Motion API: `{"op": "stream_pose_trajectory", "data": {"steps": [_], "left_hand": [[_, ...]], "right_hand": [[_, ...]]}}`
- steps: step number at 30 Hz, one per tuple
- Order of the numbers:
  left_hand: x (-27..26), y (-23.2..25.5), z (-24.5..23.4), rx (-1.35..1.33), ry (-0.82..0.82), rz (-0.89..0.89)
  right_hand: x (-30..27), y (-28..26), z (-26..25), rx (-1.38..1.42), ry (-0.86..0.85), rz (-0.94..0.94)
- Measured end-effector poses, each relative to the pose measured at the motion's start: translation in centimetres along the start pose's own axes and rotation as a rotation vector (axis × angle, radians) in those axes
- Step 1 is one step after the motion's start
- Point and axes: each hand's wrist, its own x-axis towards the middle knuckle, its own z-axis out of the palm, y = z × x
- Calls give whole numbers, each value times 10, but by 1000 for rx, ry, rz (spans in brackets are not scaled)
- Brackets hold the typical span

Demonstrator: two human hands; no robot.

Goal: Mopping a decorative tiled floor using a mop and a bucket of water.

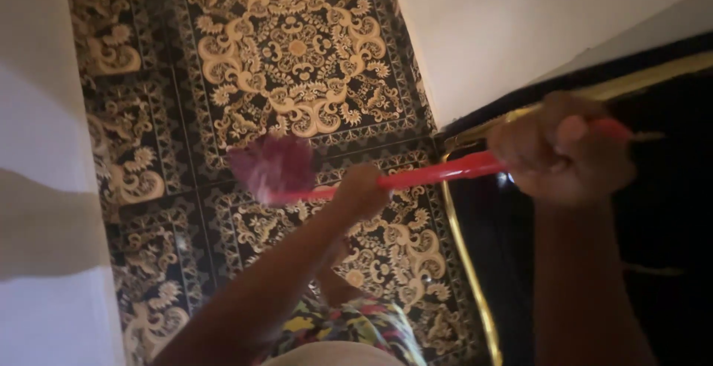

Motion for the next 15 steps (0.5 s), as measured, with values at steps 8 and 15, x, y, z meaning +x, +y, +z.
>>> {"op": "stream_pose_trajectory", "data": {"steps": [8,15], "left_hand": [[-70,-16,-15,-44,15,-179],[-37,17,8,-352,169,91]], "right_hand": [[7,25,80,86,240,146],[-13,-44,132,-175,500,153]]}}
